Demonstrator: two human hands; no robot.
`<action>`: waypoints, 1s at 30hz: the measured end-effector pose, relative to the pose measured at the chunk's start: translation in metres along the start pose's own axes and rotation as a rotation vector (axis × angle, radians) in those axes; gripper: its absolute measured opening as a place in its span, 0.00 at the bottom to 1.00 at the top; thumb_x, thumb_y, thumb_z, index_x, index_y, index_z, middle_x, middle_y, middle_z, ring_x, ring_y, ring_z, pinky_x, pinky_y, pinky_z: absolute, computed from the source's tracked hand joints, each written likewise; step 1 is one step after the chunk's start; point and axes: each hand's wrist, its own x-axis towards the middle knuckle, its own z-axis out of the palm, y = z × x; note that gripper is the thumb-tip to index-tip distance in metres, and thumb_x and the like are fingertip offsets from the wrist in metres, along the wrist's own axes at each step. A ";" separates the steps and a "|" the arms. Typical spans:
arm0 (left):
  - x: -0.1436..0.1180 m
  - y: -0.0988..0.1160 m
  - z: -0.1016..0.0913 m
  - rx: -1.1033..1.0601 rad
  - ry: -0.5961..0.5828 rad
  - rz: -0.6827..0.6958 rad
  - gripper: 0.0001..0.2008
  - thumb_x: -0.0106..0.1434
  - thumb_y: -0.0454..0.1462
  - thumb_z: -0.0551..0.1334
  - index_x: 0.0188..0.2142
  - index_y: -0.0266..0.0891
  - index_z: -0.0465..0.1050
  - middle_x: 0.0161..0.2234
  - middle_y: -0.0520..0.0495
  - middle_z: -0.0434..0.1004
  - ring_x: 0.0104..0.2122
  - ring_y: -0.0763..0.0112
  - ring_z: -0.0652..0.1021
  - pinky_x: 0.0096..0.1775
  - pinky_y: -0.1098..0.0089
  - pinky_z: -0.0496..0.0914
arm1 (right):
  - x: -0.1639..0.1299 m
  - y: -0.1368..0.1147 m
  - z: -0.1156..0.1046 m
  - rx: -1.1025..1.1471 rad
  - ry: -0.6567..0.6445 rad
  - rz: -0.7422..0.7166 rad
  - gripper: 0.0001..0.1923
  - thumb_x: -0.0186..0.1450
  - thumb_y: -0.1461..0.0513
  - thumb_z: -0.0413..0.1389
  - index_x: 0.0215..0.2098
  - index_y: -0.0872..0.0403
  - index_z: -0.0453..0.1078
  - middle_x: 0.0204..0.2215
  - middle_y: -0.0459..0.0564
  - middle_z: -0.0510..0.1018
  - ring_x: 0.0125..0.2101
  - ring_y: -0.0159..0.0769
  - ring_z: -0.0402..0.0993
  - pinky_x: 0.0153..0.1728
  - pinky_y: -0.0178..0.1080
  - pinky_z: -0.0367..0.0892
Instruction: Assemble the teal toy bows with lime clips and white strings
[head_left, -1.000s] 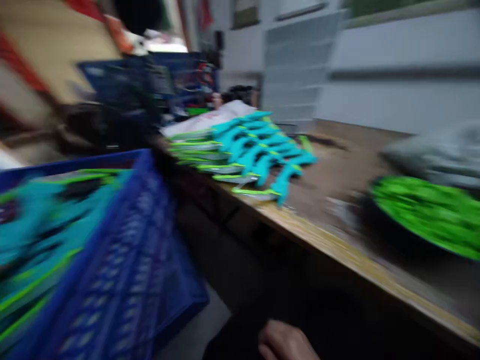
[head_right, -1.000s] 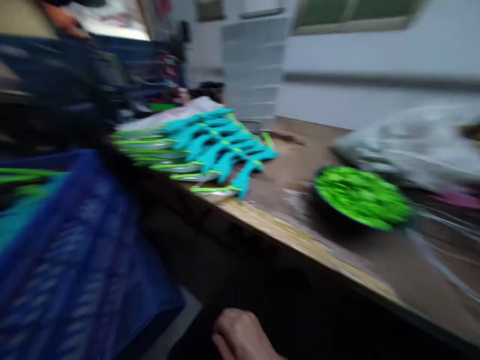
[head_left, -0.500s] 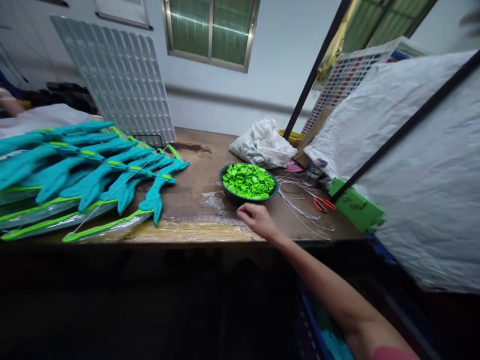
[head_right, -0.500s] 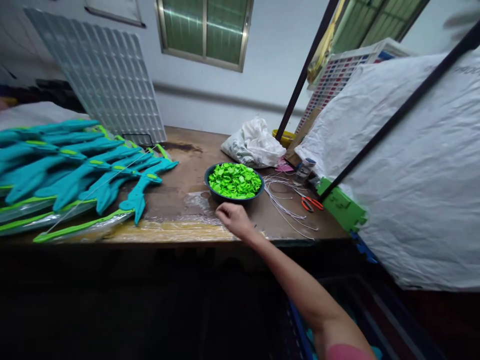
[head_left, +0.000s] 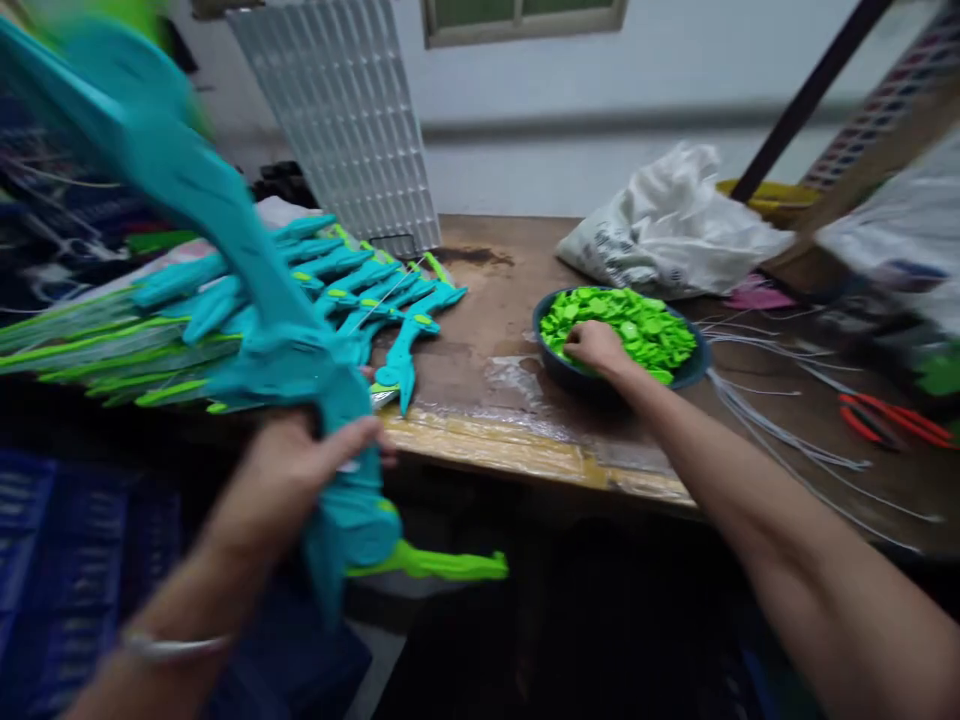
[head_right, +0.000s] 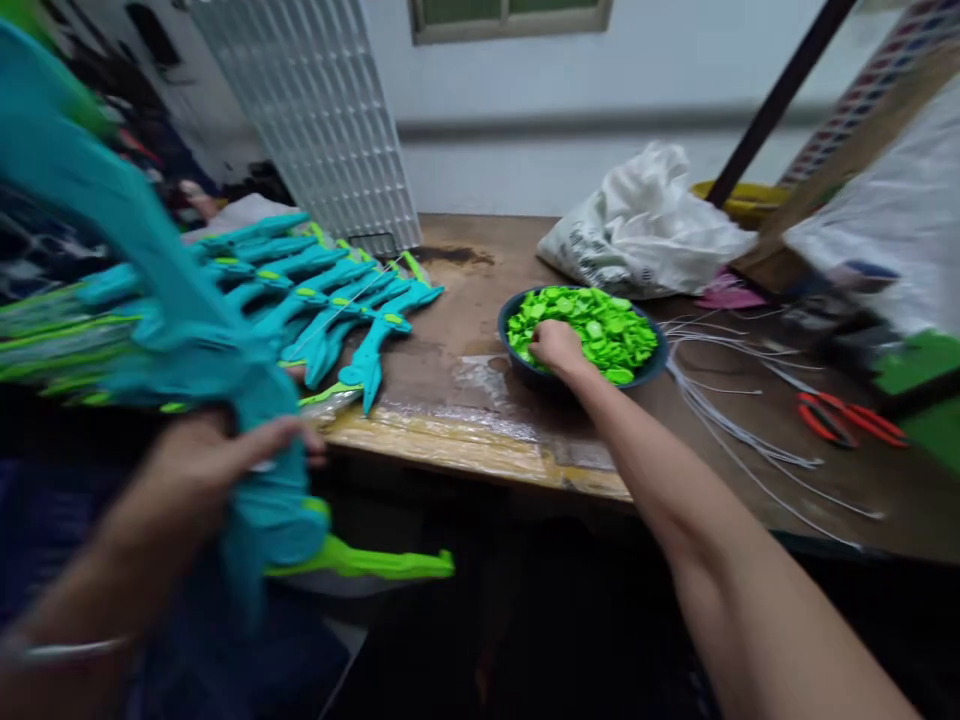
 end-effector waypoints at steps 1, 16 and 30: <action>-0.005 -0.008 0.009 -0.033 -0.046 -0.028 0.14 0.61 0.43 0.70 0.39 0.33 0.77 0.31 0.46 0.80 0.31 0.64 0.80 0.35 0.65 0.77 | 0.001 0.003 0.002 0.008 0.010 -0.023 0.08 0.67 0.60 0.62 0.37 0.58 0.78 0.40 0.57 0.83 0.45 0.46 0.79 0.49 0.47 0.72; -0.049 -0.067 0.062 -0.609 -0.063 -0.189 0.23 0.67 0.48 0.65 0.53 0.34 0.72 0.33 0.41 0.84 0.27 0.66 0.82 0.30 0.70 0.77 | -0.011 0.007 -0.012 0.299 0.372 -0.008 0.13 0.64 0.66 0.54 0.43 0.62 0.77 0.40 0.61 0.83 0.40 0.43 0.78 0.44 0.42 0.71; -0.081 -0.082 0.102 -0.512 0.009 0.025 0.20 0.66 0.43 0.68 0.55 0.40 0.73 0.57 0.41 0.77 0.59 0.57 0.76 0.63 0.59 0.66 | -0.263 -0.109 0.007 1.481 -0.210 -0.215 0.07 0.64 0.58 0.64 0.39 0.52 0.76 0.28 0.43 0.78 0.27 0.31 0.77 0.30 0.35 0.75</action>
